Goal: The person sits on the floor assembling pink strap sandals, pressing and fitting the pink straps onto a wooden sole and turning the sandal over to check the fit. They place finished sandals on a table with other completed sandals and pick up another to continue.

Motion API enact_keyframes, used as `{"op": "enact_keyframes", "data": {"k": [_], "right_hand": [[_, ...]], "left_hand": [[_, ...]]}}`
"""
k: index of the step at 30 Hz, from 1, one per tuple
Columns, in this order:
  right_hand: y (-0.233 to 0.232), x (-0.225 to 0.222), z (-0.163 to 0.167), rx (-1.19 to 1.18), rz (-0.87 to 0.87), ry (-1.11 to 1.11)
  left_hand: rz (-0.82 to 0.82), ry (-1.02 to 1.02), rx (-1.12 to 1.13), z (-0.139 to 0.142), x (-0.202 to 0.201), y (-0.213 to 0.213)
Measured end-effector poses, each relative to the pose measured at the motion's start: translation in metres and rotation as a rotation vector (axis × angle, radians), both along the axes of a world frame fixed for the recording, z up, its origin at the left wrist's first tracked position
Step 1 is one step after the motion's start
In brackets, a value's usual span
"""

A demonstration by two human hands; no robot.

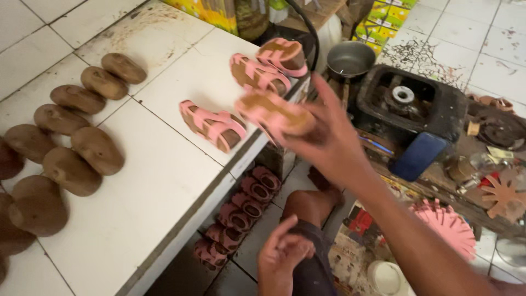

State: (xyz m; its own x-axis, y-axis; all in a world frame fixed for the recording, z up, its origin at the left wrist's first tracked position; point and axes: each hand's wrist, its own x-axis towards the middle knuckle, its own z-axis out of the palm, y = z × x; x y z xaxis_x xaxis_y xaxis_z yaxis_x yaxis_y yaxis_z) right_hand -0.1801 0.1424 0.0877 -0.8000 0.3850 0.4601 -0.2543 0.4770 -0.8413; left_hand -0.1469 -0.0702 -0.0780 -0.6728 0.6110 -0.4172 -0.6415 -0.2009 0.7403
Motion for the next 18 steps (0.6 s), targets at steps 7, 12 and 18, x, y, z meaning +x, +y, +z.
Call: {"op": "enact_keyframes", "data": {"k": [7,12,18], "right_hand": [[0.006,-0.113,0.019,0.409,0.089,-0.121],[0.012,-0.109,0.016,0.460,0.157,-0.117],[0.019,-0.068,0.001,0.375,0.019,-0.325]], "left_hand": [[-0.193,-0.161,0.043,-0.052,-0.020,-0.013],[-0.204,-0.241,-0.048,-0.044,-0.042,0.008],[-0.027,0.189,-0.036,-0.045,-0.105,0.043]]}}
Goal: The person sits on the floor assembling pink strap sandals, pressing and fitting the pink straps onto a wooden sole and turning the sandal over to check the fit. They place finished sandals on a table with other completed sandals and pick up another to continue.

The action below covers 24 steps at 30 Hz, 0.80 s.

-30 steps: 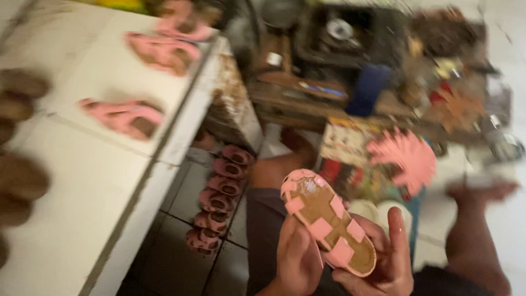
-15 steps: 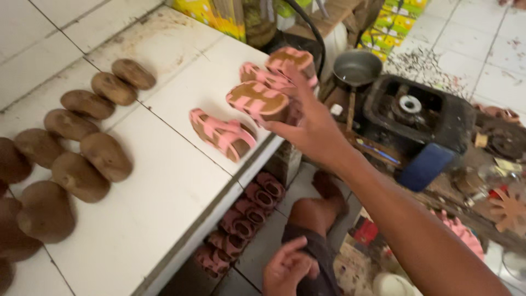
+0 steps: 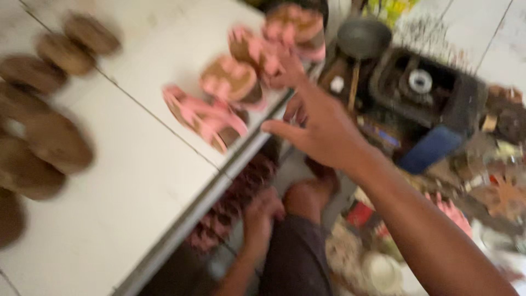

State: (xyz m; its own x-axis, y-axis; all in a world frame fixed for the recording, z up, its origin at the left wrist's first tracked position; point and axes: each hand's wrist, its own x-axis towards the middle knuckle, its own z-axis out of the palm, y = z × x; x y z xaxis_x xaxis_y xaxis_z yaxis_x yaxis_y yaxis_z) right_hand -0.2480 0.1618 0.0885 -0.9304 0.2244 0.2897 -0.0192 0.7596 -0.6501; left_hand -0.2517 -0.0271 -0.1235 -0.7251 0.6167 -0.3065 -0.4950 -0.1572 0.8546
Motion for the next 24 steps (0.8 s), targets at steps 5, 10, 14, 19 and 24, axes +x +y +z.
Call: {"op": "enact_keyframes", "data": {"k": [5,10,14,19,24], "right_hand": [[0.000,0.091,-0.058,-0.314,-0.109,0.136],[-0.012,0.204,-0.155,-0.632,-0.522,0.126],[-0.047,0.308,-0.229,-0.768,-0.909,0.070],[-0.072,0.390,-0.264,-0.889,-1.159,-0.022],[-0.074,0.412,-0.255,-0.550,-1.035,-0.148]], "left_hand": [[0.169,-0.089,-0.340,-0.019,-0.046,0.001],[0.424,-0.070,-0.492,-0.028,-0.071,-0.017],[0.518,-0.046,-0.582,-0.036,-0.073,-0.014],[0.232,-0.167,-0.471,-0.051,-0.054,0.020],[0.142,-0.232,-0.429,-0.067,-0.023,0.022]]}}
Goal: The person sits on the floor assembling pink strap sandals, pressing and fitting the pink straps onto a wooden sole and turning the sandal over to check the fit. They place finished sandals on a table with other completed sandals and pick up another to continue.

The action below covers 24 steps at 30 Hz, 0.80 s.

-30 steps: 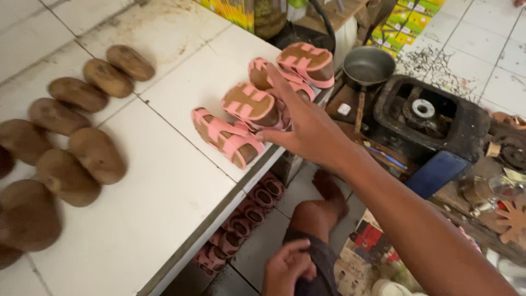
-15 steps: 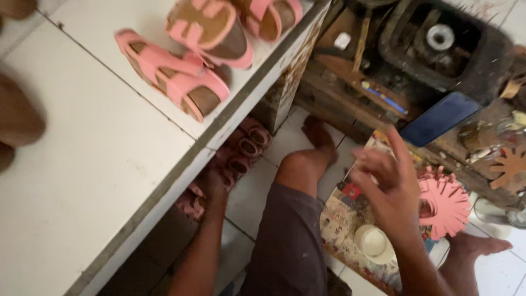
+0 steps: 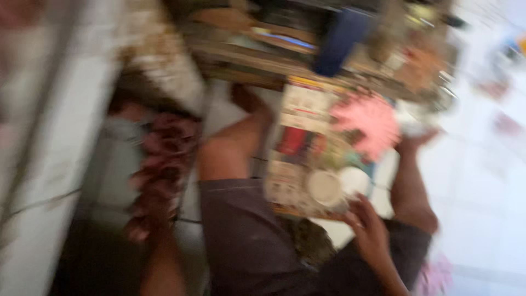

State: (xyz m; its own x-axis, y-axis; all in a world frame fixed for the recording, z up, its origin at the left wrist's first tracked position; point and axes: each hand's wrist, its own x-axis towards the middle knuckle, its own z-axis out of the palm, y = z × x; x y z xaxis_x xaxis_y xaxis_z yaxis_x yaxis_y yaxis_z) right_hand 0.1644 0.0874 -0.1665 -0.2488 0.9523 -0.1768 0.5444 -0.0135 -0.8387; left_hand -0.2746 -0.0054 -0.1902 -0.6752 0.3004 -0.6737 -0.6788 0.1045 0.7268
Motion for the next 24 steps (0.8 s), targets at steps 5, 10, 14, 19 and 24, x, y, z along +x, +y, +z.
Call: {"op": "enact_keyframes", "data": {"k": [5,10,14,19,24], "right_hand": [[0.028,-0.006,0.008,0.371,0.415,-0.495],[0.050,-0.016,0.014,0.479,0.451,-0.460],[0.047,-0.004,0.006,0.612,0.479,-0.460],[0.040,0.026,0.006,0.596,0.443,-0.346],[-0.008,0.031,0.062,0.118,-0.017,0.269]], "left_hand": [[0.018,0.033,0.166,-0.007,0.018,-0.027],[-0.203,0.057,0.617,0.006,0.027,-0.026],[-0.418,0.192,0.743,0.047,0.056,0.009],[-0.471,0.635,0.776,0.119,0.129,0.045],[-0.751,1.432,0.934,0.162,0.195,0.049]]}}
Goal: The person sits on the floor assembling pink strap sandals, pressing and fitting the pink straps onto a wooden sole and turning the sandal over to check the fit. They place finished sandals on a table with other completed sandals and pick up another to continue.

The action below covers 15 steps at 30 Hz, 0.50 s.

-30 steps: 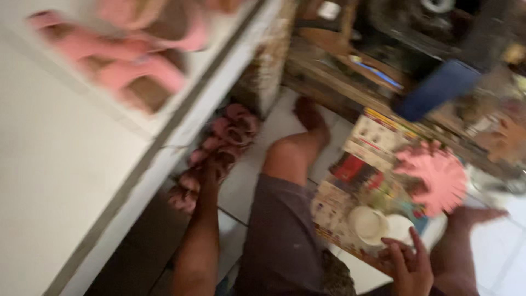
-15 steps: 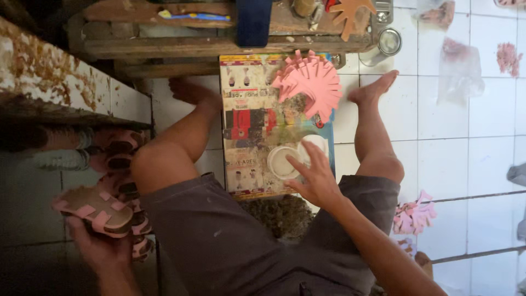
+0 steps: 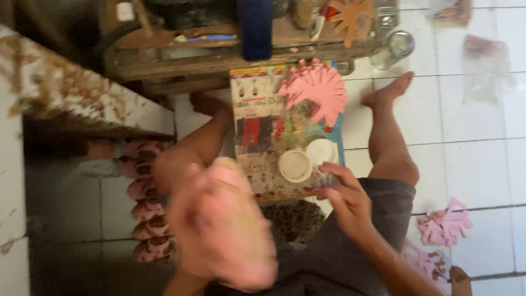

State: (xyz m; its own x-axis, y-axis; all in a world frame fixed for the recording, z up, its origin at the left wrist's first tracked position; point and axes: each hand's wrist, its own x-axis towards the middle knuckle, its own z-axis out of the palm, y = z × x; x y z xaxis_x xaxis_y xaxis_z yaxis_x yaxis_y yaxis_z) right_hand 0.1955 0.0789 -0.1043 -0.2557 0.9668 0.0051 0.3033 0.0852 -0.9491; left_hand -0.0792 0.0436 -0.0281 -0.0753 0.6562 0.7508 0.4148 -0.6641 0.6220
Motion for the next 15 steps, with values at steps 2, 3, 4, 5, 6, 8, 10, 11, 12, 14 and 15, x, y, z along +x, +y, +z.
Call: {"op": "enact_keyframes", "data": {"k": [2,3,4,5,6,8,10,11,12,14,15], "right_hand": [[-0.030,-0.015,0.023,-0.014,-0.110,0.329],[-0.035,-0.022,0.029,0.061,-0.034,0.493],[-0.048,-0.029,0.036,0.123,0.042,0.649],[-0.059,-0.035,0.044,0.176,0.113,0.798],[-0.066,-0.043,0.052,0.111,0.123,0.908],[-0.068,-0.054,0.069,-0.001,0.167,1.135],[-0.062,-0.061,0.089,0.049,0.165,1.066],[-0.062,-0.066,0.099,0.070,0.158,1.029],[-0.062,-0.070,0.106,0.113,0.040,1.023],[-0.062,-0.074,0.114,0.200,-0.183,1.013],[-0.058,-0.069,0.113,0.207,-0.057,0.975]], "left_hand": [[-0.107,0.220,0.049,0.009,0.015,-0.006],[-0.146,0.314,0.075,0.012,0.021,-0.009],[-0.176,0.385,0.089,0.014,0.026,-0.011],[-0.199,0.435,0.097,0.015,0.030,-0.015],[-0.224,0.477,0.109,0.016,0.035,-0.019],[-0.245,0.543,0.142,0.017,0.039,-0.025],[-0.252,0.601,0.169,0.019,0.043,-0.032],[-0.259,0.616,0.175,0.019,0.045,-0.034],[-0.260,0.629,0.183,0.020,0.046,-0.038],[-0.268,0.654,0.183,0.021,0.049,-0.042],[-0.271,0.661,0.187,0.021,0.050,-0.044]]}}
